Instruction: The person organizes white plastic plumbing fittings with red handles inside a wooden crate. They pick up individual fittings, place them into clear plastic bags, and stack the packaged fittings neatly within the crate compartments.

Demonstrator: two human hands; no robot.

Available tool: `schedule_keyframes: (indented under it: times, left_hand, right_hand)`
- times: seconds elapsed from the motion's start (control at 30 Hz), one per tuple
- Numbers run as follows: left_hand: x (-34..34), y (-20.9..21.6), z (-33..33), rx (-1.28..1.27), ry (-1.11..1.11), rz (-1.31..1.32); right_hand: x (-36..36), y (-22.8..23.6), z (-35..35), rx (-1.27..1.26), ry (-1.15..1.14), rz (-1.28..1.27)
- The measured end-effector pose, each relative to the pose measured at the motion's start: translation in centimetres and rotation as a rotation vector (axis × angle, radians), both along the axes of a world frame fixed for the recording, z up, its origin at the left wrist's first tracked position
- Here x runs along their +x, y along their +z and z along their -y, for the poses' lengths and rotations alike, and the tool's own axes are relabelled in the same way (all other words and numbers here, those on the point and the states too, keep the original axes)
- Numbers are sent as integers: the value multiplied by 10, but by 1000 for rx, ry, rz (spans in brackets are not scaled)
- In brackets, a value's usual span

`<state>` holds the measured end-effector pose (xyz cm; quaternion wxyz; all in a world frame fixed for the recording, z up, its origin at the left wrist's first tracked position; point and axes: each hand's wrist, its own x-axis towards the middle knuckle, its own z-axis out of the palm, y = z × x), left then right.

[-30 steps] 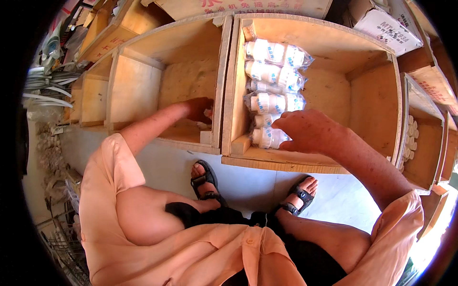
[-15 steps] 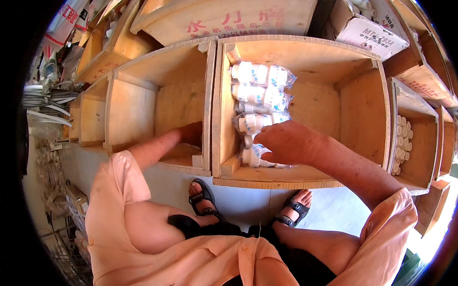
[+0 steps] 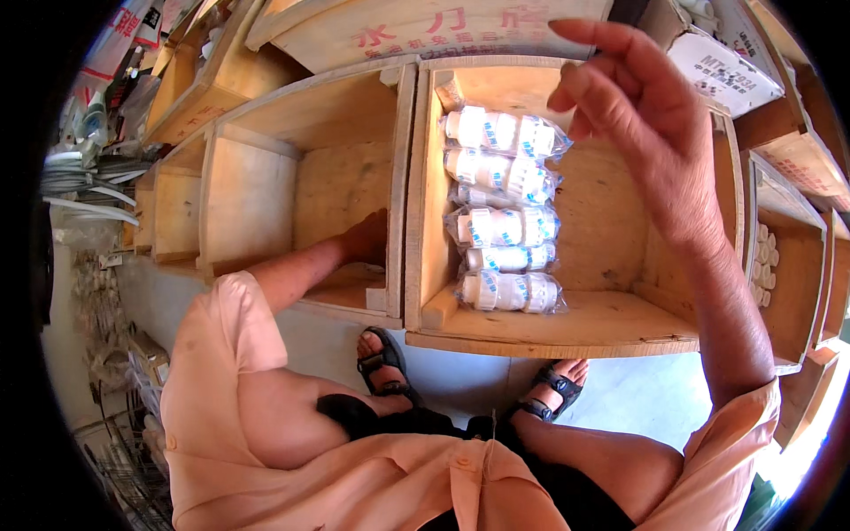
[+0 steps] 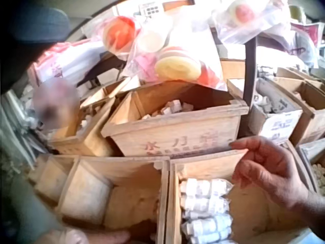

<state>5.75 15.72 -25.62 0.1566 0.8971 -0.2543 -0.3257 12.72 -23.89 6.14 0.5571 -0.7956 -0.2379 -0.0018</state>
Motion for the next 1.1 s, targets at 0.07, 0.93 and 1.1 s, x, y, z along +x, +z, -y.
schedule_keyframes:
  times: [0.07, 0.93, 1.1]
  left_hand:
    - [0, 14, 2, 33, -16, 22]
    - [22, 130, -3, -71, 372, -262]
    - [25, 163, -10, -226, 618, -279]
  right_hand:
    - [-2, 5, -1, 55, 21, 13]
    - [-31, -26, -42, -19, 350, -340]
    - [-34, -38, -50, -144, 371, -330]
